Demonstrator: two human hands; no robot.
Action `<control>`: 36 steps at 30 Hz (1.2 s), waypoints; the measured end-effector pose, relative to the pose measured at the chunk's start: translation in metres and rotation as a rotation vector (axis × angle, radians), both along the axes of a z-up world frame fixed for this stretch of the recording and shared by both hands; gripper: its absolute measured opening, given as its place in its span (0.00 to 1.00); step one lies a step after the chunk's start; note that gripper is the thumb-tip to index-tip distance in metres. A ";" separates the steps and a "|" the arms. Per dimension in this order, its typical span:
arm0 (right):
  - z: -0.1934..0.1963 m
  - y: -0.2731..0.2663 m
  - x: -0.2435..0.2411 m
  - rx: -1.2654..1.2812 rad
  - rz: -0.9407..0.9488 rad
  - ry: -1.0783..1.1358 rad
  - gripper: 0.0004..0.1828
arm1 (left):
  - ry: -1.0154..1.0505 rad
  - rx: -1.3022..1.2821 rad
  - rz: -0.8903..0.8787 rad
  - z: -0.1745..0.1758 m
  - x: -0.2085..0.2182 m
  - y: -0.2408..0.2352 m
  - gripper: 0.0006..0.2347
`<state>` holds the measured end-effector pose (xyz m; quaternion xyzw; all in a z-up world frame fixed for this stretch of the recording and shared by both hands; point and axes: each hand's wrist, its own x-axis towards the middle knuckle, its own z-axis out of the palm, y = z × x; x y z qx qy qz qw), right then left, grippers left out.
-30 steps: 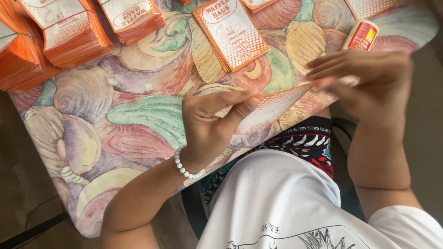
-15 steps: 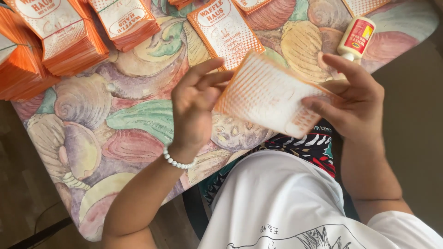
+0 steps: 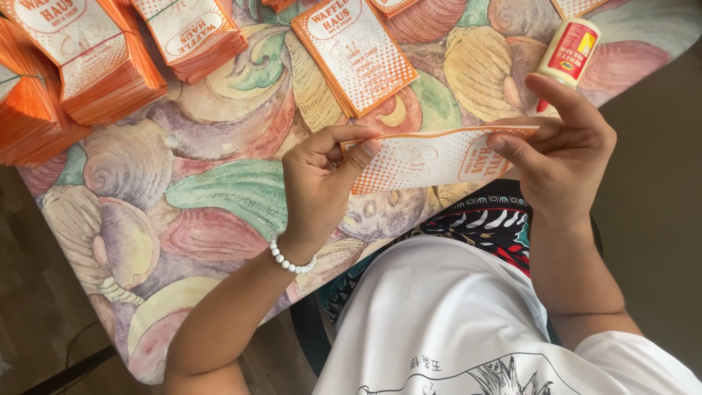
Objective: Folding paper bags and applying glue from a bottle to seal the edges at a fast pace.
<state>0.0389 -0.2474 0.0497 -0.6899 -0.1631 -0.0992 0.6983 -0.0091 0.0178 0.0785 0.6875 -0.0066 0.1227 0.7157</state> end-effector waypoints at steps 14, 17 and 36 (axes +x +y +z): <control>0.000 -0.006 0.009 -0.030 -0.054 -0.076 0.32 | 0.008 0.101 0.003 -0.005 0.003 0.003 0.08; 0.004 -0.006 0.010 -0.070 -0.049 -0.063 0.31 | 0.041 0.116 0.019 -0.010 0.003 0.003 0.09; -0.010 -0.007 0.029 -0.057 -0.028 -0.024 0.29 | 0.146 0.082 0.027 -0.025 0.011 0.004 0.08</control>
